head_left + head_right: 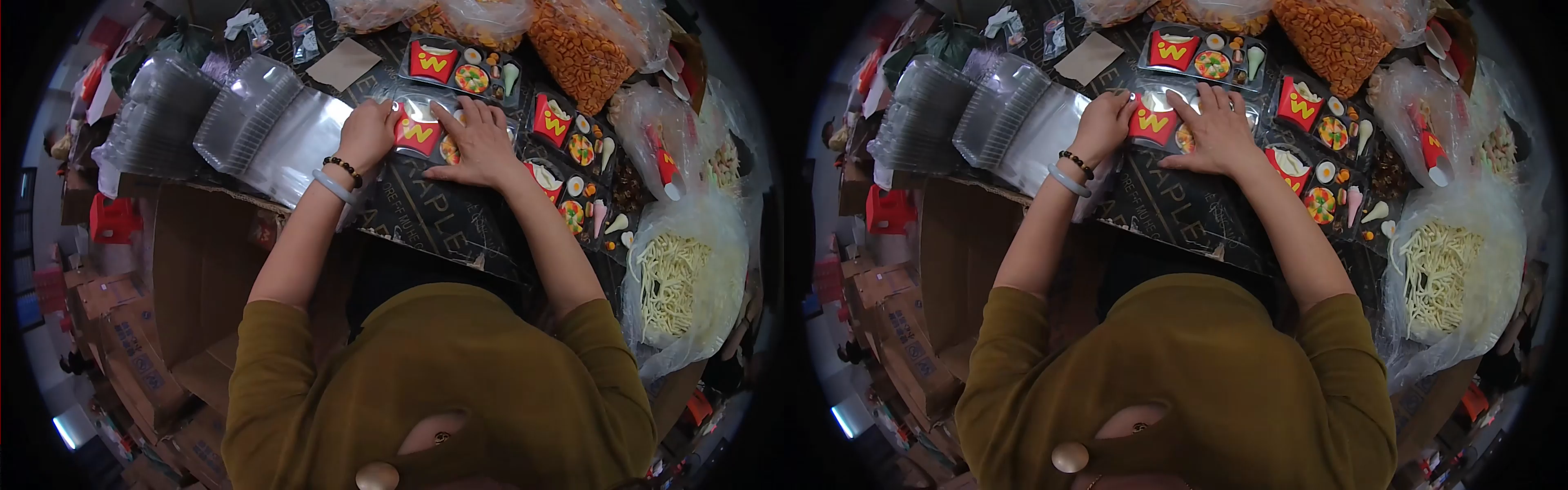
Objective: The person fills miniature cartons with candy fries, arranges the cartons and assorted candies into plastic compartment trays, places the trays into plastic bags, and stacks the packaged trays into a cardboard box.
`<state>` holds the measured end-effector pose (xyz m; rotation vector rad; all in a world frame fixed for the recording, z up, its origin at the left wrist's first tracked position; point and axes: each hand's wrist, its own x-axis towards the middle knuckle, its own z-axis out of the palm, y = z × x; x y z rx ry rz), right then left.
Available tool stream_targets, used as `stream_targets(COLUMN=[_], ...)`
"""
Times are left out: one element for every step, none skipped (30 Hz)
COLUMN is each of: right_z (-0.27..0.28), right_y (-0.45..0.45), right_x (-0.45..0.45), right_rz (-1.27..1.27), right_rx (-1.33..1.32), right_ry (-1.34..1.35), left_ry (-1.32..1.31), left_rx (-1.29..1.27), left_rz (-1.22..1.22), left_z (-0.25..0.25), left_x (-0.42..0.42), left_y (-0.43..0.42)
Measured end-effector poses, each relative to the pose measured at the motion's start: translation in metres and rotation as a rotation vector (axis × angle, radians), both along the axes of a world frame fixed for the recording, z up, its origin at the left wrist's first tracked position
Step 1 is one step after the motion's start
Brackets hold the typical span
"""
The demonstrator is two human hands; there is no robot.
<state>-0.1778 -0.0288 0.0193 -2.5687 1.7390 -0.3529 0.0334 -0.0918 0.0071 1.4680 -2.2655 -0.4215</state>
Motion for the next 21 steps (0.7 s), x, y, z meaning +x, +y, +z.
stream_targets(right_z=[-0.002, -0.002, -0.003, -0.004, -0.004, -0.004, -0.004, -0.001, 0.001, 0.001, 0.004, 0.009, 0.015, 0.019, 0.025, 0.033, 0.039, 0.044, 0.050, 0.055, 0.058], right_y=[-0.004, -0.008, -0.010, -0.012, -0.012, -0.014, -0.015, -0.016, -0.018, -0.018, -0.019, -0.020, -0.021, -0.022, -0.020, -0.018, -0.016, -0.012, -0.009, -0.004, 0.000], right_x=[0.008, 0.015, 0.018, 0.018, 0.017, 0.017, 0.017, 0.016, 0.015, 0.016, 0.018, 0.020, 0.022, 0.023, 0.024, 0.022, 0.020, 0.016, 0.012, 0.009, 0.005], right_rz=[0.031, 0.020, 0.034, 0.049, 0.045, 0.041, 0.031, 0.033, 0.040, 0.051, 0.050, 0.056, 0.061, 0.046, 0.049, 0.049, 0.044, 0.037, 0.030, 0.022, 0.015], right_rx=[-0.048, -0.034, -0.058, -0.080, -0.091, -0.077, -0.061, -0.010, -0.052, -0.087, -0.103, -0.106, -0.115, -0.147, -0.154, -0.164, -0.177, -0.188, -0.185, -0.180, -0.174], right_ry=[-0.020, -0.016, -0.040, -0.063, -0.113, -0.124, -0.134, -0.173, -0.166, -0.158, -0.183, -0.196, -0.208, -0.182, -0.185, -0.188, -0.191, -0.188, -0.181, -0.174, -0.167], left_ry=[-0.003, -0.021, 0.011, 0.043, 0.045, 0.032, 0.018, -0.036, -0.099, -0.161, -0.165, -0.163, -0.159, -0.154, -0.177, -0.193, -0.208, -0.222, -0.073, 0.036, 0.145], left_rx=[-0.017, -0.004, -0.092, -0.180, -0.193, -0.250, -0.304, -0.276, -0.206, -0.129, -0.200, -0.159, -0.123, -0.089, -0.291, -0.198, -0.106, -0.013, -0.102, 0.020, 0.144], left_rz=[-0.004, -0.012, -0.030, -0.048, -0.028, -0.002, 0.018, 0.070, 0.110, 0.154, 0.157, 0.133, 0.108, 0.082, 0.079, 0.116, 0.149, 0.179, 0.244, 0.299, 0.354], left_z=[0.000, 0.000, 0.003, 0.007, 0.012, 0.019, 0.023, 0.022, 0.016, 0.006, -0.004, -0.005, -0.006, -0.005, 0.000, 0.007, 0.016, 0.021, 0.018, 0.020, 0.023], left_x=[0.001, 0.003, 0.007, 0.011, 0.016, 0.023, 0.029, 0.037, 0.044, 0.050, 0.054, 0.056, 0.058, 0.058, 0.055, 0.053, 0.051, 0.050, 0.053, 0.057, 0.062], left_y=[0.000, 0.001, 0.007, 0.019, 0.036, 0.054, 0.074, 0.094, 0.106, 0.117, 0.119, 0.118, 0.114, 0.111, 0.110, 0.109, 0.107, 0.104, 0.101, 0.097, 0.092])
